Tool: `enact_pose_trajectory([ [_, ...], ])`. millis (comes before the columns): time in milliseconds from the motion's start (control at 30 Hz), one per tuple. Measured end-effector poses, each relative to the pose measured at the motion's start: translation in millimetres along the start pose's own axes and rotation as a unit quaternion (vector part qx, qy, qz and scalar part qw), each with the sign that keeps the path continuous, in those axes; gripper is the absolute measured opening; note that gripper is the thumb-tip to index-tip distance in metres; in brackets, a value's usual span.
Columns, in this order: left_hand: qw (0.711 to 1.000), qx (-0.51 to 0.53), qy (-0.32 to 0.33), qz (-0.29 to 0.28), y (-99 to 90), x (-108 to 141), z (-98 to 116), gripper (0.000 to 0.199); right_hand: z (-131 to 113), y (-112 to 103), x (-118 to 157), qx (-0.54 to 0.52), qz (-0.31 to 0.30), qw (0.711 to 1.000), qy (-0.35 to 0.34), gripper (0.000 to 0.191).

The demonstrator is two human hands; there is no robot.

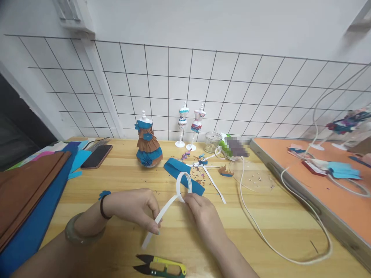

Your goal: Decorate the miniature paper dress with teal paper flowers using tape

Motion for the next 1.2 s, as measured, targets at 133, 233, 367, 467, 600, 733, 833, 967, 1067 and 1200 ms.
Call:
enact_pose_trajectory([
  [133, 0.995, -0.029, -0.089, -0.041, 9.1, 1.1, -30.1, 0.028, -4.4, 10.4, 2.1, 0.042, -0.034, 0.998, -0.038, 0.026],
  [233, 0.990, 0.063, -0.113, -0.062, 22.5, 7.8, -53.3, 0.029, -10.6, 17.8, -0.1, 0.054, -0.053, 0.995, -0.068, 0.027],
  [367, 0.963, 0.241, -0.107, -0.050, 36.4, 14.6, -78.8, 0.034, -14.5, 26.4, -4.4, 0.056, -0.069, 0.992, -0.091, 0.028],
  [467, 0.952, 0.292, -0.095, 0.002, 40.1, 14.7, -89.6, 0.035, -16.1, 31.7, -5.7, 0.051, -0.072, 0.992, -0.093, 0.027],
  [600, 0.942, 0.322, -0.079, 0.056, 41.5, 13.2, -92.4, 0.036, -32.8, 33.7, -7.4, 0.007, -0.054, 0.996, -0.068, 0.024],
  [733, 0.939, 0.327, -0.073, 0.072, 40.7, 13.5, -88.8, 0.039, -53.2, 39.5, -8.8, -0.180, -0.061, 0.981, 0.036, 0.015],
  [833, 0.940, 0.328, -0.066, 0.073, 39.9, 14.0, -85.9, 0.041, -61.9, 45.2, -11.1, -0.194, -0.099, 0.973, 0.074, 0.017],
  [967, 0.938, 0.332, -0.063, 0.074, 42.0, 12.7, -87.0, 0.043, -63.6, 52.6, -16.0, -0.188, -0.113, 0.971, 0.100, 0.024],
  [1067, 0.934, 0.341, -0.066, 0.085, 44.2, 11.3, -90.4, 0.044, -63.1, 58.4, -16.9, -0.228, -0.096, 0.961, 0.124, 0.030],
  [1200, 0.937, 0.327, -0.065, 0.099, 44.9, 10.5, -91.9, 0.041, -52.2, 63.6, -10.1, -0.309, -0.056, 0.927, 0.204, 0.037],
])
Point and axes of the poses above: each hand's wrist, its own x-axis away from the middle knuckle, its own y-axis out of the palm, z = x × y, the point moved 6 cm from there along -x, towards the middle knuckle, and after that the axes turned 13 degrees about -y, right-handed, at the moved point
